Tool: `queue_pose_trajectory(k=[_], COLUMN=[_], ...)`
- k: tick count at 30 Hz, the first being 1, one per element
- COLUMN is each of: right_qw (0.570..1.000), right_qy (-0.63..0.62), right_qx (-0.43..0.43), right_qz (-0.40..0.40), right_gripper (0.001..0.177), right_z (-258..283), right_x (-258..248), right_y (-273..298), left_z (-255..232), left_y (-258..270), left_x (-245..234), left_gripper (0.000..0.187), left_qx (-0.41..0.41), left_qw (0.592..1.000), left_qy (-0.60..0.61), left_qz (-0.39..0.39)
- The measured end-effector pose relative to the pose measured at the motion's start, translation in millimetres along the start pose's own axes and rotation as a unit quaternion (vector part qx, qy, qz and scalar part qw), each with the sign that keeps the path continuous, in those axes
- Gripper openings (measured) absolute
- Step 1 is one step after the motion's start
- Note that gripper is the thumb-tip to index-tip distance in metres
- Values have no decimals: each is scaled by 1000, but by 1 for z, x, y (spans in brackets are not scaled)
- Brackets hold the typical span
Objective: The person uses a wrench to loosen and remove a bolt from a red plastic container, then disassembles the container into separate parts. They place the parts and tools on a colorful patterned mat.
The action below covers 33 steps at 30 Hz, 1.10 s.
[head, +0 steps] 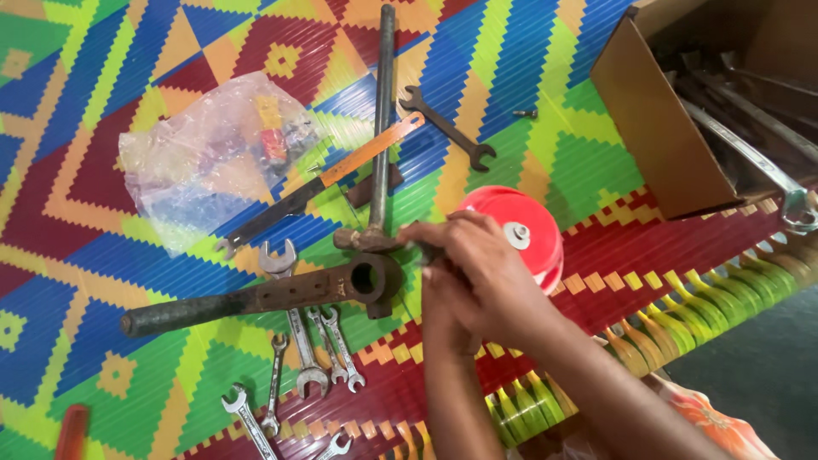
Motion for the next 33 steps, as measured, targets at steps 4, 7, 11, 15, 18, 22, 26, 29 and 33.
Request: queue_pose_trajectory(k=[4, 7, 11, 15, 18, 22, 26, 29, 33], right_qw=[999, 997, 992, 984, 977, 971, 969, 974, 986], right_qy=[1, -6, -31, -12, 31, 83, 111, 103, 50], right_qx=[-35, -67, -117, -165, -200, -222, -219, -188, -89], right_qz=[38, 47, 48, 59, 61, 30, -27, -70, -130], right_gripper=[45, 40, 32, 31, 28, 34, 30, 30, 28], right_z=[1, 5, 10, 8, 4, -1, -8, -16, -35], right_x=[10, 17, 21, 17, 10, 4, 0, -6, -11], right_y=[4, 6, 6, 9, 15, 24, 30, 37, 43], left_z=[10, 15, 18, 17, 9, -6, -19, -25, -33], left_y=[-6, -7, -9, -7, -4, 2, 2, 4, 6], left_x=[-12, -24, -40, -44, -41, -33, -23, -20, -20], left_gripper=[23, 20, 17, 14, 11, 19, 25, 29, 36], left_qx=[14, 29, 56, 73, 80, 70, 118, 104, 92], left_qw=[990, 976, 958, 943, 941, 953, 947, 935, 928], left_qy=[143, 216, 280, 325, 322, 263, 261, 279, 271], left_qz=[-12, -17, -23, -25, -60, -135, -148, -192, -239])
Point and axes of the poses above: each hand's wrist, its own y-axis away from the middle knuckle, its own x-axis out of the palm, z = x × y, the point moved 1 cm from there along -y, towards the middle knuckle, and after that the axes turned 13 degrees about -y, right-handed, at the moved point
